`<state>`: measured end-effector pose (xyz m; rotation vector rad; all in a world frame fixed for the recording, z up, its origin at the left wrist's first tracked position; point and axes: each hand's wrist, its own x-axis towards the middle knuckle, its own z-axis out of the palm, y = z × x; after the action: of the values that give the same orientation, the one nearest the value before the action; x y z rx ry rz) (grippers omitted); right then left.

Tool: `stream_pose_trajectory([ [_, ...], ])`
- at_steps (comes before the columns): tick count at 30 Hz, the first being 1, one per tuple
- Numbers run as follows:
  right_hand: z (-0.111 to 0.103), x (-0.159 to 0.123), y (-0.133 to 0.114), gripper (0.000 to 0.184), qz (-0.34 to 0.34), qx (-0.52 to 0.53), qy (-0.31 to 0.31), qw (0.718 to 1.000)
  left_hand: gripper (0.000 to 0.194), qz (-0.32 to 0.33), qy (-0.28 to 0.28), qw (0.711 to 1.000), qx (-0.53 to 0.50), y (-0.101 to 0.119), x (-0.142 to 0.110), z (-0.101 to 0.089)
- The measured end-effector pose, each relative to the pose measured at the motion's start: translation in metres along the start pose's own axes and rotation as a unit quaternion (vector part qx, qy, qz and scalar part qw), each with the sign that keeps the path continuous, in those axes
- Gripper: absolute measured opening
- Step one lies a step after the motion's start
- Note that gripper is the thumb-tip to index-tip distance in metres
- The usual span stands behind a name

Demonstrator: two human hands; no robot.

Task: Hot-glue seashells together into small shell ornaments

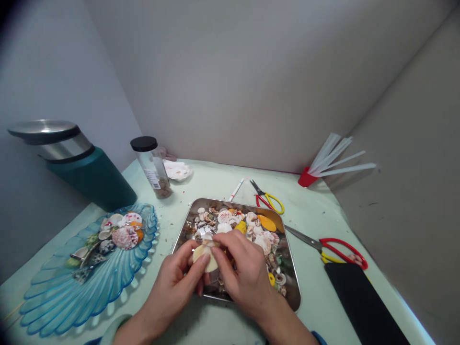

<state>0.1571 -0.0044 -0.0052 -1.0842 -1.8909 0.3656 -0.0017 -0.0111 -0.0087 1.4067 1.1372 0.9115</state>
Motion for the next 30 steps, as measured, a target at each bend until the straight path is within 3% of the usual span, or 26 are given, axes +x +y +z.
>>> stream_pose_trajectory([
  [30,0.0026,-0.0004,0.0021,0.015,-0.014,0.018,0.004,1.0,0.022,0.021,0.012,0.998,0.054,-0.002,-0.0012,-0.001],
])
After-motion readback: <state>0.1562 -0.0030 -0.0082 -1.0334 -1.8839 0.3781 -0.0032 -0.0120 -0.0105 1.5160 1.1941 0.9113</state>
